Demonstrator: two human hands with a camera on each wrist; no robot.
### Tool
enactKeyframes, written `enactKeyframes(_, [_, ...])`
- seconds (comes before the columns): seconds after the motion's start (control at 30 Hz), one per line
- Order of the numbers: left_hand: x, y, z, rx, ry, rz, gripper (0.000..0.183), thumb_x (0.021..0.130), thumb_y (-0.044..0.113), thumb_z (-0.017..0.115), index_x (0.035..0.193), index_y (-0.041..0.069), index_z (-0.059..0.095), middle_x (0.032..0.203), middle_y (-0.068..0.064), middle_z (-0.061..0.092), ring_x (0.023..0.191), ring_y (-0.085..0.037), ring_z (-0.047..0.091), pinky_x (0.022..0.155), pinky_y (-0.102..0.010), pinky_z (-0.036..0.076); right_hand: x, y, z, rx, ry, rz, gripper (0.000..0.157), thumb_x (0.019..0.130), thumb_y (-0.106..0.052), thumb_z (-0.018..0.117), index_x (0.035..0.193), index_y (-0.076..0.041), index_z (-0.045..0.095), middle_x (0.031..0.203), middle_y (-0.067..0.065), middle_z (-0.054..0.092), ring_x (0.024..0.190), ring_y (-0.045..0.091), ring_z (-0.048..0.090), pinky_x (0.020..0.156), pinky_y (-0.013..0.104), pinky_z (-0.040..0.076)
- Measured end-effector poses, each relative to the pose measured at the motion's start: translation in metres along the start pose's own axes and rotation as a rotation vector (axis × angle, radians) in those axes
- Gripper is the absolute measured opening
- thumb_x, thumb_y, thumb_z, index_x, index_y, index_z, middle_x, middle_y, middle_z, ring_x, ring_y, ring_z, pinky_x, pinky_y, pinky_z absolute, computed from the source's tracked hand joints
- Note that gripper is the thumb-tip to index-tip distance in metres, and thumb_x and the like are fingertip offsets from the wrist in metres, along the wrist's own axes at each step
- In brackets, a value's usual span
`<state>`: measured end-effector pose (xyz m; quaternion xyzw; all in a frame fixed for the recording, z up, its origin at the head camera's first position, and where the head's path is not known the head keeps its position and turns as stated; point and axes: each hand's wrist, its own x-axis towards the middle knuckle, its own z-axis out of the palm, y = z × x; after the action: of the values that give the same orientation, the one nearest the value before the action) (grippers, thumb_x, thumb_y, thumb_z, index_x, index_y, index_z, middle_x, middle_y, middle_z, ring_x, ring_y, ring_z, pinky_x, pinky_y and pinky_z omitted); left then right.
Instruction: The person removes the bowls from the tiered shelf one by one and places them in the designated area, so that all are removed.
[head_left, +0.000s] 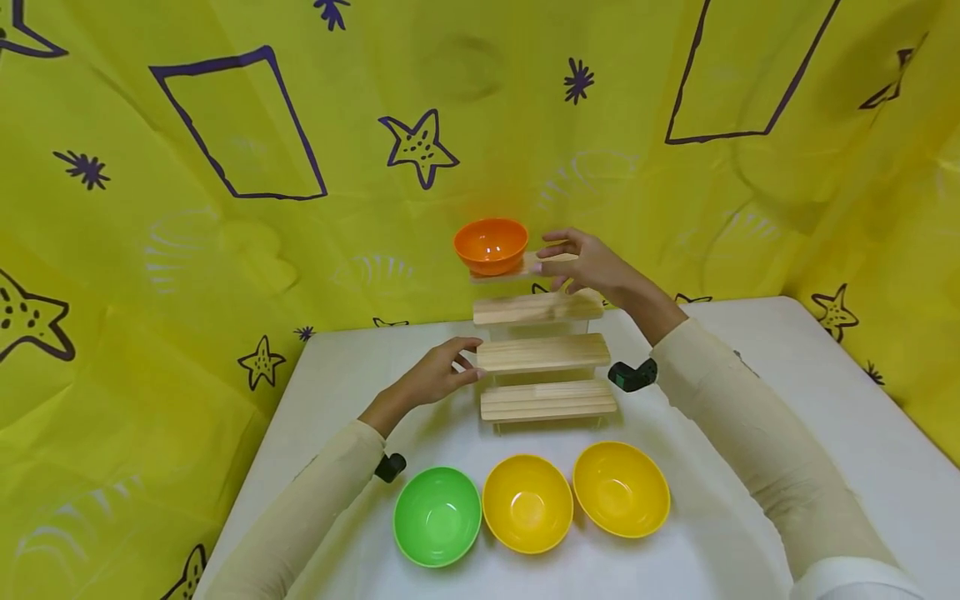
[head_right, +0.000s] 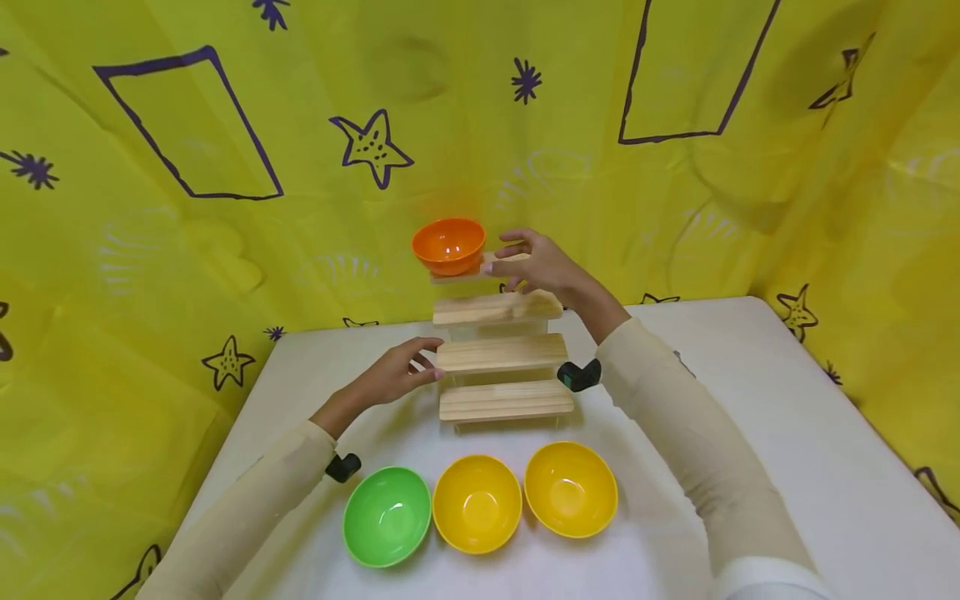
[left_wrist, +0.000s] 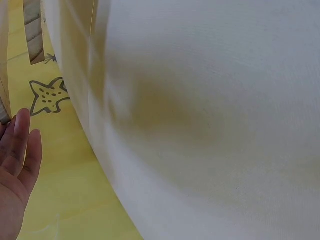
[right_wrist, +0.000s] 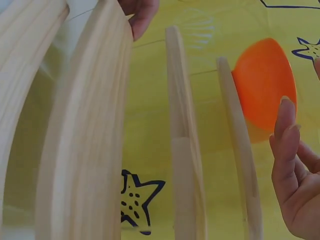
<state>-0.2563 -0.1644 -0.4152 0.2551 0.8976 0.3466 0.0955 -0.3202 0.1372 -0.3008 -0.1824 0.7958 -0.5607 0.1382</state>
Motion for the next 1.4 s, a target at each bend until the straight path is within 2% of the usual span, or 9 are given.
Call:
enactKeyframes(0.2, [0.002,0.001,0.0,-0.004,-0.003,0.005,0.059,0.1,0.027,0.065,0.149,0.003,0.043,0.141,-0.017,0.053,0.113,-0.027,0.065,0.086,-0.032,0.058,0.015,-0.001,0.004,0.015,-0.011,0.014,0.077,0.094,-0.035,0.069,0.156,-0.013,0.028,0.149,0.011,0.047,0.088,0.021,0.068,0.085,0.039,0.055])
enactKeyframes(0.3, [0.002,0.002,0.0,-0.007,-0.003,0.008,0.06,0.1,0.027,0.065,0.149,0.002,0.042,0.142,-0.017,0.052,0.113,-0.027,0.065,0.085,-0.032,0.058,0.022,-0.002,0.007,0.016,-0.011,0.012,0.08,0.093,-0.036,0.07,0.157,-0.012,0.027,0.149,0.011,0.047,0.089,0.02,0.07,0.084,0.036,0.056])
enactKeyframes(0.47, [0.001,0.002,0.001,-0.009,0.001,0.0,0.061,0.1,0.028,0.065,0.149,0.003,0.042,0.142,-0.016,0.053,0.113,-0.026,0.065,0.085,-0.032,0.058,0.031,-0.004,0.014,0.053,-0.016,0.01,0.082,0.093,-0.034,0.071,0.157,-0.011,0.025,0.149,0.014,0.046,0.091,0.022,0.071,0.087,0.038,0.058])
enactKeyframes(0.7, [0.001,0.002,0.0,-0.026,-0.002,0.003,0.06,0.1,0.028,0.065,0.149,0.002,0.043,0.141,-0.016,0.054,0.112,-0.027,0.065,0.085,-0.032,0.058,0.042,-0.004,0.024,0.135,-0.015,0.034,0.087,0.093,-0.03,0.073,0.158,-0.01,0.019,0.149,0.016,0.042,0.085,0.018,0.072,0.074,0.028,0.06])
enactKeyframes(0.87, [0.0,0.002,0.0,-0.019,0.001,0.003,0.059,0.099,0.027,0.066,0.148,0.002,0.044,0.14,-0.016,0.055,0.111,-0.026,0.065,0.085,-0.032,0.058,0.046,-0.006,0.031,0.128,-0.011,0.019,0.089,0.092,-0.029,0.073,0.158,-0.011,0.016,0.148,0.018,0.043,0.086,0.022,0.074,0.069,0.028,0.06])
enactKeyframes(1.0, [-0.001,0.003,-0.001,-0.01,0.004,-0.005,0.059,0.099,0.027,0.066,0.148,0.003,0.043,0.14,-0.016,0.054,0.112,-0.026,0.065,0.084,-0.031,0.058,0.05,-0.007,0.035,0.103,-0.006,0.013,0.093,0.092,-0.03,0.074,0.159,-0.012,0.012,0.148,0.019,0.042,0.082,0.019,0.075,0.071,0.029,0.061])
enactKeyframes(1.23, [-0.001,0.003,-0.001,-0.004,0.007,-0.004,0.06,0.099,0.026,0.066,0.148,0.002,0.044,0.14,-0.016,0.055,0.111,-0.026,0.065,0.085,-0.031,0.058,0.056,-0.009,0.041,0.104,-0.003,0.005,0.098,0.089,-0.029,0.076,0.159,-0.015,0.01,0.139,0.018,0.053,0.082,0.021,0.076,0.068,0.03,0.06])
enactKeyframes(1.4, [0.0,0.003,-0.001,-0.009,0.007,-0.008,0.06,0.099,0.026,0.067,0.149,0.002,0.044,0.14,-0.015,0.055,0.111,-0.026,0.065,0.088,-0.033,0.057,0.059,-0.01,0.044,0.102,0.008,0.006,0.102,0.087,-0.031,0.078,0.159,-0.014,0.009,0.136,0.016,0.054,0.082,0.024,0.075,0.065,0.028,0.058])
